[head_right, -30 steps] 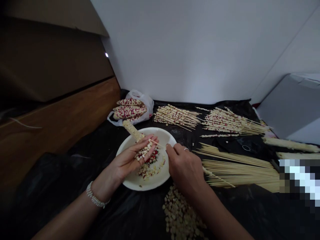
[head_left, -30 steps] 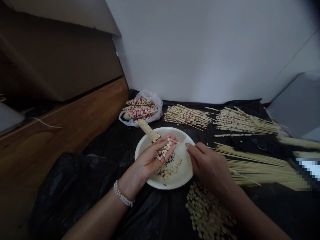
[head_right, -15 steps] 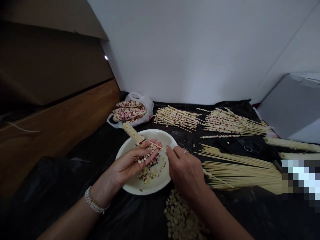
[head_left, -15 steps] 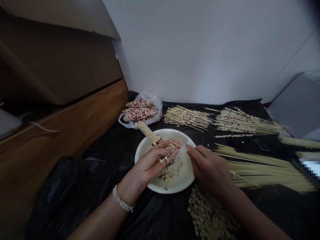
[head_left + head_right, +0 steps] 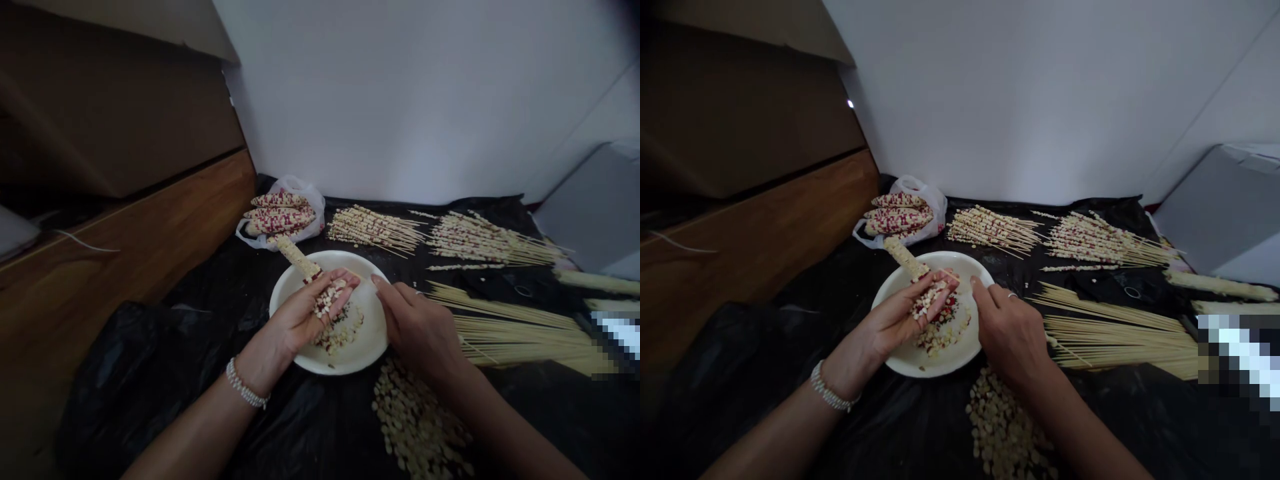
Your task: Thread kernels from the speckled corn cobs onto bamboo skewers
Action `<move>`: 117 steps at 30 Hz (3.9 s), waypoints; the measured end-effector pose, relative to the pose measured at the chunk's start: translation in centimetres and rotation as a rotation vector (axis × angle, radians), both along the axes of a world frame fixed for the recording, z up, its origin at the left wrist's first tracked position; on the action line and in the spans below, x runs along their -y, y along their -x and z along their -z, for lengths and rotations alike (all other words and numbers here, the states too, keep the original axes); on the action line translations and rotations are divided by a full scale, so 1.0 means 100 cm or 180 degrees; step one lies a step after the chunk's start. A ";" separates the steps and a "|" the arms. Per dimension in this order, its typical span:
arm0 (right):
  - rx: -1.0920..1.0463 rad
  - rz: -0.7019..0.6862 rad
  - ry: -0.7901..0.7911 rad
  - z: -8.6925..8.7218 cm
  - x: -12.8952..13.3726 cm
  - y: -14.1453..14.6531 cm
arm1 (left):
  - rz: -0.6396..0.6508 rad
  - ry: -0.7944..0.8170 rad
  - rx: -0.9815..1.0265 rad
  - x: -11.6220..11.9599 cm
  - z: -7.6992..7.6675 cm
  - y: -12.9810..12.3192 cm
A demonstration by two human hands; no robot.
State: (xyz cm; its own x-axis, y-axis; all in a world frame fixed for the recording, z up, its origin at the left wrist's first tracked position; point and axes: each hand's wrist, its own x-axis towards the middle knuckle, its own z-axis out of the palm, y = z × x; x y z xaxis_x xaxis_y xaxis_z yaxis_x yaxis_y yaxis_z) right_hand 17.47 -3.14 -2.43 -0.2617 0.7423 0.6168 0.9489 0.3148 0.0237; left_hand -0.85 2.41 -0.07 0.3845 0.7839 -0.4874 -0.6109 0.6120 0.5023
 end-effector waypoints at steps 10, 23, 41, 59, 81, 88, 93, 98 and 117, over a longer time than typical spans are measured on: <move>-0.0030 0.0009 0.0071 -0.007 0.005 0.002 | 0.0108 -0.0083 0.0050 0.000 0.001 0.002; 0.0409 -0.0410 0.0069 -0.012 -0.001 -0.013 | -0.0095 0.0047 0.0180 -0.001 -0.010 0.003; 0.0180 0.0149 0.0106 -0.007 0.000 -0.014 | -0.0043 -0.0244 0.0175 0.004 0.001 0.000; 0.0042 -0.0239 -0.0135 -0.008 0.004 -0.004 | -0.0133 -0.0054 0.0209 0.002 0.002 0.002; -0.0021 -0.0166 -0.0122 -0.006 0.007 0.001 | 0.0002 -0.0232 0.0117 0.003 0.007 0.005; -0.0034 -0.0134 -0.0130 -0.006 0.007 0.000 | -0.0080 -0.0197 0.0046 0.003 0.005 0.003; -0.0091 -0.0119 -0.0138 -0.007 0.007 -0.001 | -0.0100 -0.0108 0.0061 0.003 0.005 0.004; -0.0031 -0.0127 -0.0140 -0.007 0.007 -0.001 | -0.0197 -0.0085 0.0015 0.003 0.004 0.003; -0.0007 -0.0104 -0.0072 -0.008 0.009 0.001 | -0.0047 -0.0288 -0.0130 0.002 0.008 0.003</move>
State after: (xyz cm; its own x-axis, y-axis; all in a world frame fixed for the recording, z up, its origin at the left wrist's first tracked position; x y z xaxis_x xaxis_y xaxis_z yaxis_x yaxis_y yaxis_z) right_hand 17.39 -4.02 -1.58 -0.2843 0.7192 0.6339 0.9381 0.3451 0.0292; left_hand -1.17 2.23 -0.88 0.3540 0.8309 -0.4294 -0.5972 0.5541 0.5799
